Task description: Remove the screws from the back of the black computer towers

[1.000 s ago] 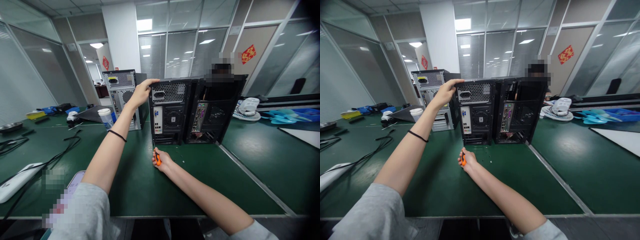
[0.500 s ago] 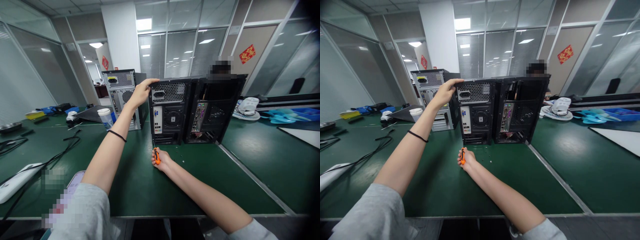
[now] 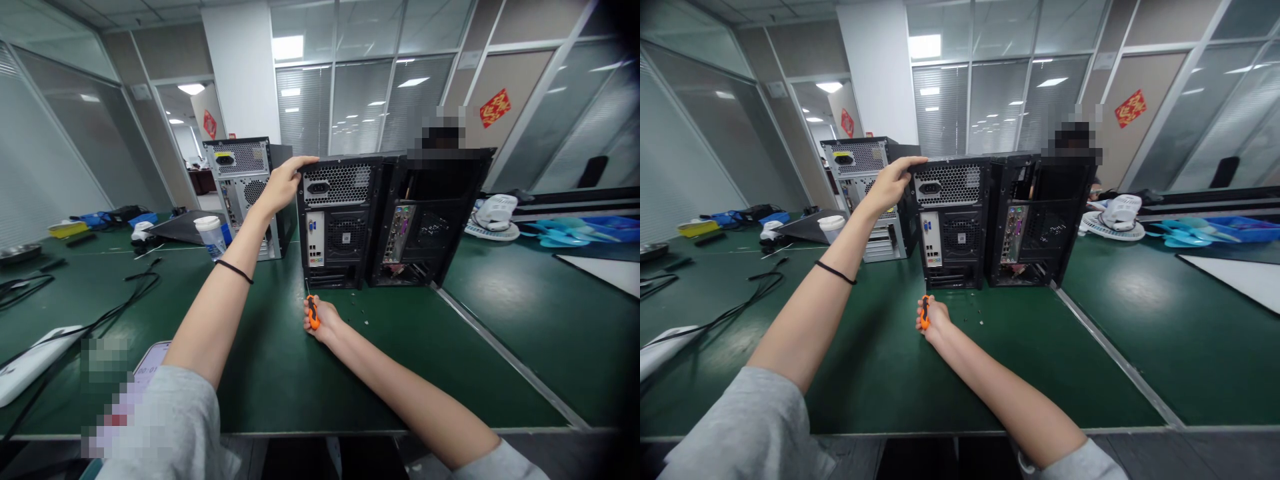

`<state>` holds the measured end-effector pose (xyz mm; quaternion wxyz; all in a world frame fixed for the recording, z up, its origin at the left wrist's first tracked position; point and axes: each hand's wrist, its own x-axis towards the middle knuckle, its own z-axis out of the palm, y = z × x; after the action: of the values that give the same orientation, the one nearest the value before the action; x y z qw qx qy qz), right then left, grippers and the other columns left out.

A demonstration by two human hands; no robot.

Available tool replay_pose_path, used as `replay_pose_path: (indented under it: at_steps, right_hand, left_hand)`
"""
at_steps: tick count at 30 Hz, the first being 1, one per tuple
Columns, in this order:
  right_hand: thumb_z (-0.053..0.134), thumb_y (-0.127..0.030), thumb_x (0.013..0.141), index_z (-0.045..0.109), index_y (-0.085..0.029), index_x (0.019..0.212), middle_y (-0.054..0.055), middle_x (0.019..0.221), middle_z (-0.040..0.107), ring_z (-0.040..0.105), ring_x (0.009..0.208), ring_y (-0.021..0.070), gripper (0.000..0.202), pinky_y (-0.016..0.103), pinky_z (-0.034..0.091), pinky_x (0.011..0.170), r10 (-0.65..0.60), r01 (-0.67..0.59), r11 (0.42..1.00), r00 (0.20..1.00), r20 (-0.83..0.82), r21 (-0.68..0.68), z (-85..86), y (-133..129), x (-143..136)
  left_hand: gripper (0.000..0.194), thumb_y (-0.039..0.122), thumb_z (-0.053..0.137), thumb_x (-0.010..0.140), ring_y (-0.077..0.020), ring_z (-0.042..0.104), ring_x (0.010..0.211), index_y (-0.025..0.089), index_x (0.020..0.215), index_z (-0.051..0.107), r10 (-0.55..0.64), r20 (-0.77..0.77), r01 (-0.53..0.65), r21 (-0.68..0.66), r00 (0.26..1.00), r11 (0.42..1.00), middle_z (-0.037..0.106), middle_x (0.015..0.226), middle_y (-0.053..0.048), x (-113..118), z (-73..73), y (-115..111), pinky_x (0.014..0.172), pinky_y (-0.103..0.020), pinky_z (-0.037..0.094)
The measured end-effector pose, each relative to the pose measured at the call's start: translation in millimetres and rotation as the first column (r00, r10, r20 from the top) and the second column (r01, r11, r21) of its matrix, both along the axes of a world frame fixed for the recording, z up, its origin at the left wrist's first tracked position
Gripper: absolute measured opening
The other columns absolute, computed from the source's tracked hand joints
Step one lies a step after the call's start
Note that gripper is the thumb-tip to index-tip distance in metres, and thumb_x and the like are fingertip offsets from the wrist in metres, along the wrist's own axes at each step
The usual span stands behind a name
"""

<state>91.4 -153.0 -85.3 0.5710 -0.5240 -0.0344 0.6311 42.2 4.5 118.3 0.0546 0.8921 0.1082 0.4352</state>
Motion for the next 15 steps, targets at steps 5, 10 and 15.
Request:
replay_pose_path:
  at_steps: [5, 10, 15]
  right_hand:
    - [0.028, -0.032, 0.098, 0.052, -0.015, 0.072, -0.006, 0.041, 0.042, 0.034, 0.029, 0.0058, 0.039, 0.018, 0.029, 0.036, -0.046, 0.046, 0.999, 0.998, -0.042, 0.016, 0.3, 0.1, -1.2]
    - [0.025, -0.029, 0.098, 0.052, -0.014, 0.072, -0.005, 0.038, 0.041, 0.033, 0.029, 0.0057, 0.04, 0.016, 0.027, 0.035, -0.067, 0.072, 0.997, 0.99, -0.123, 0.037, 5.6, -0.9, -3.2]
    - [0.022, -0.029, 0.098, 0.051, -0.014, 0.072, -0.004, 0.037, 0.04, 0.031, 0.03, 0.0058, 0.041, 0.015, 0.024, 0.033, -0.088, 0.105, 0.992, 0.976, -0.201, 0.076, 6.2, 1.1, -5.5]
  left_hand:
    - [0.045, 0.009, 0.035, 0.084, -0.0191, 0.047, 0.125, 0.025, 0.12, 0.055, 0.019, -0.016, -0.02, -0.027, 1.0, 0.999, 0.055, 0.132, -0.001, -0.7, 0.4, -2.6, 0.111, -0.041, 0.031]
    - [0.044, 0.01, 0.034, 0.084, -0.0187, 0.047, 0.125, 0.027, 0.119, 0.055, -0.006, -0.003, 0.006, -0.02, 1.0, 1.0, 0.056, 0.131, 0.001, -0.6, -0.4, -0.3, 0.111, -0.042, 0.031]
    - [0.045, 0.009, 0.035, 0.084, -0.0187, 0.047, 0.125, 0.026, 0.12, 0.055, -0.005, -0.01, 0.005, -0.018, 1.0, 1.0, 0.055, 0.132, 0.001, 0.2, -0.5, 1.7, 0.111, -0.042, 0.031]
